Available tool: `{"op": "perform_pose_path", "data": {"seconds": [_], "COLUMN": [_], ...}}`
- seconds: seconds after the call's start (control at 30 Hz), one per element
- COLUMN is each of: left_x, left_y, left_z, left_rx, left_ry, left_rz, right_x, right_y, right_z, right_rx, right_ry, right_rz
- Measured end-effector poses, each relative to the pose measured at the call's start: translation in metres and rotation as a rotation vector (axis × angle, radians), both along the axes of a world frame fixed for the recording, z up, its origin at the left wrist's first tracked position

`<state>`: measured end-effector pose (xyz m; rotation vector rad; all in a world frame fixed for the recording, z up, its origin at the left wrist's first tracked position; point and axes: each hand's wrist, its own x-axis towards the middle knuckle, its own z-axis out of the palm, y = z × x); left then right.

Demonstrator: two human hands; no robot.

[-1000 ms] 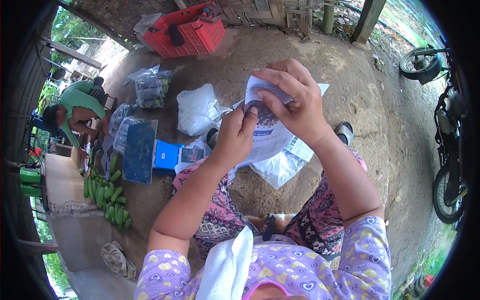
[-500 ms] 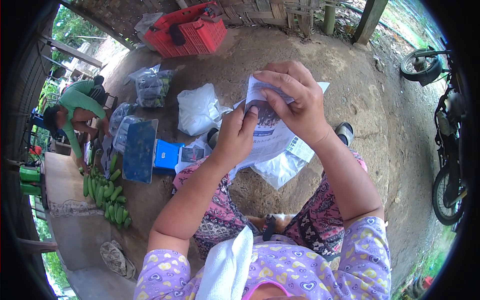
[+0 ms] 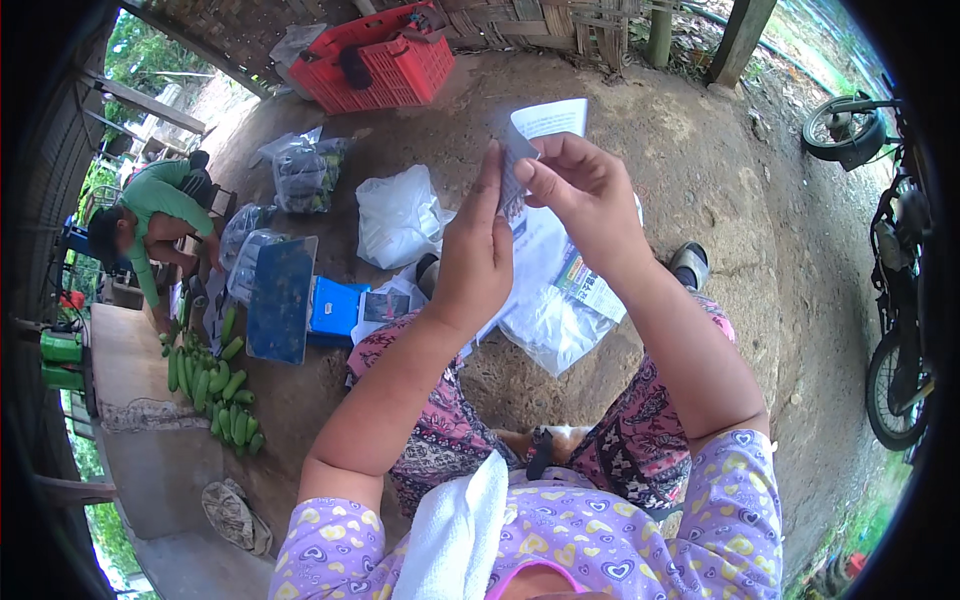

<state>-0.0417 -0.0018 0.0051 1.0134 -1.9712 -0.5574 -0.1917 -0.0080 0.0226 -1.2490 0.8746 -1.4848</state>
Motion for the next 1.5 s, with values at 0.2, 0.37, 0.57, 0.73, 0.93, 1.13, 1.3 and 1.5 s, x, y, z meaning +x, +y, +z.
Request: {"op": "perform_pose_path", "data": {"seconds": [0.2,0.37,0.57,0.73,0.93,1.13,1.3,1.5], "left_x": [0.001,0.002,0.002,-0.001,0.013,0.04,0.059,0.055], "left_y": [-0.001,-0.001,-0.002,-0.003,-0.01,-0.024,-0.025,-0.019], "left_z": [0.0,-0.001,0.0,0.002,-0.003,0.004,0.006,0.0], "left_rx": [-0.048,-0.065,-0.014,-0.007,0.408,0.119,-0.087,-0.16], "left_ry": [0.005,0.002,0.019,0.288,0.494,0.175,0.102,0.021], "left_rz": [-0.034,-0.007,-0.043,-0.177,0.0,0.362,0.337,0.228], "right_x": [-0.002,-0.004,-0.005,-0.005,-0.006,-0.089,-0.136,-0.073], "right_y": [-0.001,-0.001,-0.002,-0.002,-0.004,-0.036,-0.048,-0.038], "right_z": [-0.001,-0.002,-0.003,-0.005,-0.009,-0.008,-0.029,-0.026], "right_rx": [0.078,0.095,0.108,0.096,0.009,0.202,0.406,-0.175], "right_ry": [-0.23,-0.236,-0.24,-0.18,0.055,0.779,1.384,0.689], "right_rz": [0.1,0.125,0.124,0.114,0.214,-0.129,-0.386,-0.282]}}
